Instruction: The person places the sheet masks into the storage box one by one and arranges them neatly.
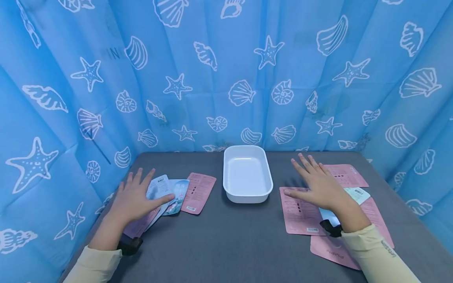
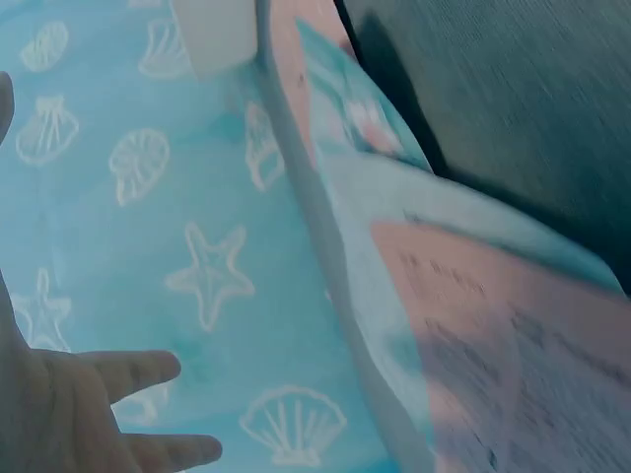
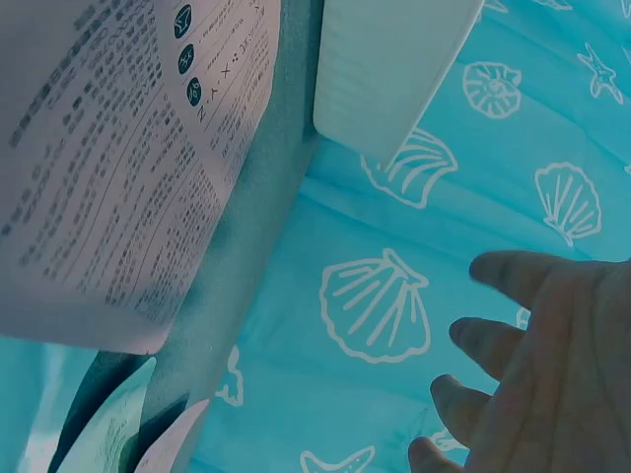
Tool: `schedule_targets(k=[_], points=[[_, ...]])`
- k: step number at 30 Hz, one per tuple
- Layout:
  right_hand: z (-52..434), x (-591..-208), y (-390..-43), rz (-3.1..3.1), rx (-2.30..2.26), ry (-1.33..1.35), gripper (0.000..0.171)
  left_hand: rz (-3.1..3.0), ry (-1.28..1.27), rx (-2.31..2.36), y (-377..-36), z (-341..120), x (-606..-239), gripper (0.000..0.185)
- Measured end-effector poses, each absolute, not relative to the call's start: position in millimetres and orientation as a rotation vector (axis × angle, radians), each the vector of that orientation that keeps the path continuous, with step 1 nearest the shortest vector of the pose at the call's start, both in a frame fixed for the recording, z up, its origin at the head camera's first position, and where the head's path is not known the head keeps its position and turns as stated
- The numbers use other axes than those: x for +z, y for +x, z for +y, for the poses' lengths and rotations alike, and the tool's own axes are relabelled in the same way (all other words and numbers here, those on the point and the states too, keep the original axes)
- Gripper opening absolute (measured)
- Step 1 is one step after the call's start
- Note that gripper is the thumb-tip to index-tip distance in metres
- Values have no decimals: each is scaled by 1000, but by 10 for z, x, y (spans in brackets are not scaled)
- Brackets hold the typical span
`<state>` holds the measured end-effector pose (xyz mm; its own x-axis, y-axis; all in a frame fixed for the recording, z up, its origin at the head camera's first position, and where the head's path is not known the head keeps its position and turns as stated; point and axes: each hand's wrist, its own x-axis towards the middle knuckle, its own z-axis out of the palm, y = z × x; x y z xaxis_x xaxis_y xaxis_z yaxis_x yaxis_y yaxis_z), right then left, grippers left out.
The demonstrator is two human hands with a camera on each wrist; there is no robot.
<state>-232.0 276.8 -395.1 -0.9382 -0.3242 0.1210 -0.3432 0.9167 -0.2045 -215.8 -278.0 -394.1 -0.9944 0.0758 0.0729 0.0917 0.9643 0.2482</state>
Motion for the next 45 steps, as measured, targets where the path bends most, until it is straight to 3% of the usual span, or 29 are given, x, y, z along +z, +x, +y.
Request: schedule_targets(k=[28,36,45], points=[[2401,-4038,-2404,-2968,468,599,108,-3218,311,-473,-1544,-3479,-4204,124],[2297,-4077,-2441,-2999,503,588,111,-3274,365,-517,-1484,-3563,-4294,123],[2131,-4140,-2640,-3077,444,556,124,-3307,355,-438,-1581,-3539,-4379,127]])
